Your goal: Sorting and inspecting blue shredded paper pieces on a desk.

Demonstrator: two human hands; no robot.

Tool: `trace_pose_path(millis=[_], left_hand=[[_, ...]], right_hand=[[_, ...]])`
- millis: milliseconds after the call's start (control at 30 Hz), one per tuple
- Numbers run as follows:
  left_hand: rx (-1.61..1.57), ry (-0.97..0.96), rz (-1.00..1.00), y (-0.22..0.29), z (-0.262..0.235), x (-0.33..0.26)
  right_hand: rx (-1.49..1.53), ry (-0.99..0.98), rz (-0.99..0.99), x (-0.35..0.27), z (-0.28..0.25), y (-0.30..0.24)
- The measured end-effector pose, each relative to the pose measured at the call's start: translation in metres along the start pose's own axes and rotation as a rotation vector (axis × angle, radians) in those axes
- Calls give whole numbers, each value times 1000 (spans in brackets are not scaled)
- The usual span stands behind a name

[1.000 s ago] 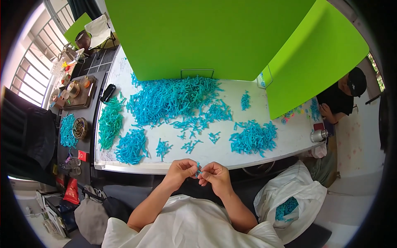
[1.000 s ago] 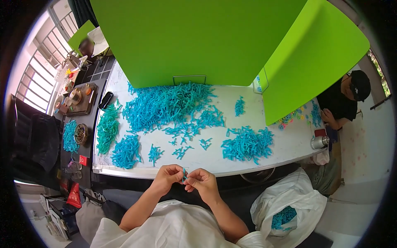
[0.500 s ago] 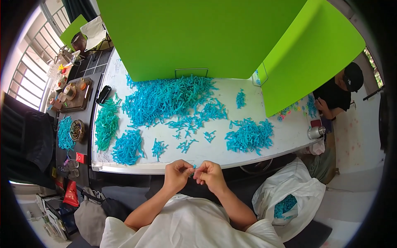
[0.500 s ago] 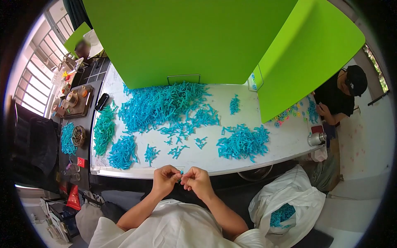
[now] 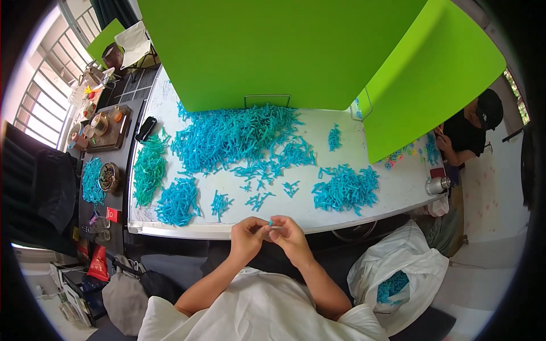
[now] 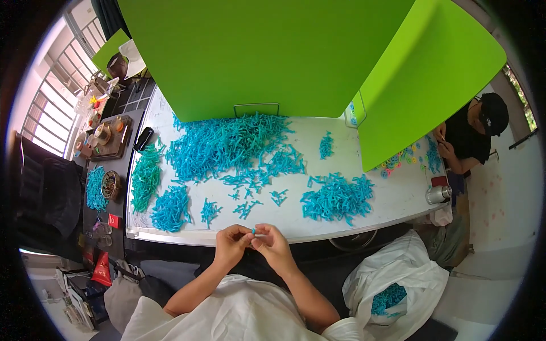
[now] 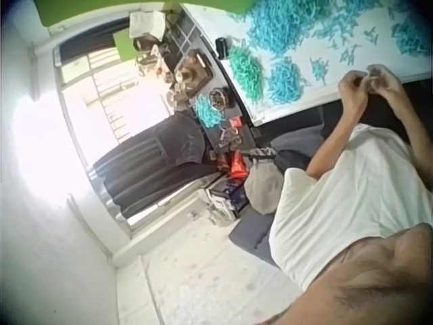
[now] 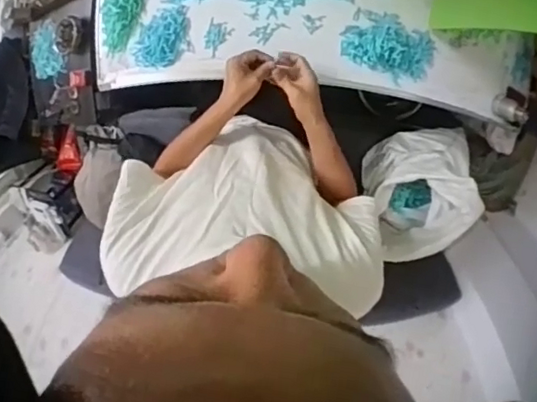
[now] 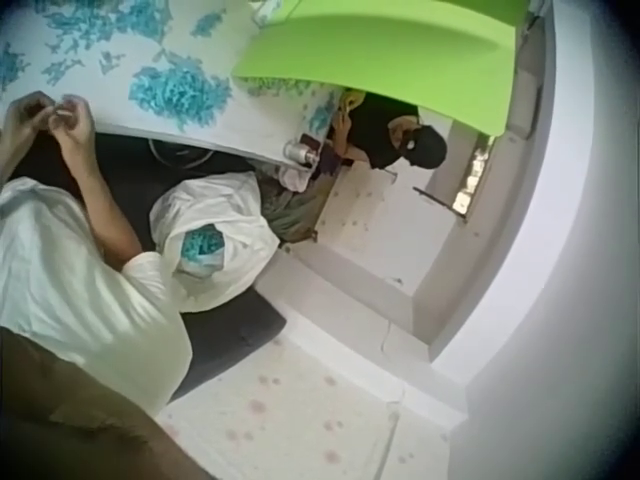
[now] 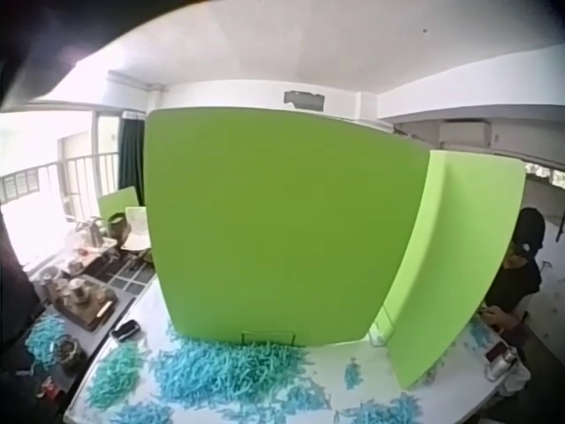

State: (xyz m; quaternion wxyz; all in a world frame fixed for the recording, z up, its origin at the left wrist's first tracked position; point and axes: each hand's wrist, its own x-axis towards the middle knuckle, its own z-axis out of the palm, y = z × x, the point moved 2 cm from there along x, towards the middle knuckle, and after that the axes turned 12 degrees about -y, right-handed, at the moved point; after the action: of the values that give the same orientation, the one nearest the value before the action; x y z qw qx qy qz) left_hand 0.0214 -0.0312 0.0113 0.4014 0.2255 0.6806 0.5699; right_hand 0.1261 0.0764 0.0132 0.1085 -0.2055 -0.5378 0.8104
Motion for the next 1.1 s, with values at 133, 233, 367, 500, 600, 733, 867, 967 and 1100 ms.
trace_pose_path(millis=[133,233,367,500,600,733,867,967,1100], left_hand=[[670,175,425,22,-6,-5],[97,205,107,19,-14,-4],[317,258,178,17,-34,6],[437,203,185,24,-32,27],[601,135,293,27,-20,55],[803,158,486,30,1,105],[959,95,468,18,14,135],[968,68,460,16,14,138],[933,72,442,30,6,118]], right_hand=[[279,-256,256,-3,-8,-3],[250,-300,265,-5,-16,9],[181,-186,200,-3,-24,6],[112,-68,138,4,-35,4],[24,109,97,7,-49,6],[-716,148,-29,11,-43,-19],[-1199,275,-279,14,-31,-25],[-1302,295,-274,15,-33,-20],[-1285,293,-324,15,-31,-34]])
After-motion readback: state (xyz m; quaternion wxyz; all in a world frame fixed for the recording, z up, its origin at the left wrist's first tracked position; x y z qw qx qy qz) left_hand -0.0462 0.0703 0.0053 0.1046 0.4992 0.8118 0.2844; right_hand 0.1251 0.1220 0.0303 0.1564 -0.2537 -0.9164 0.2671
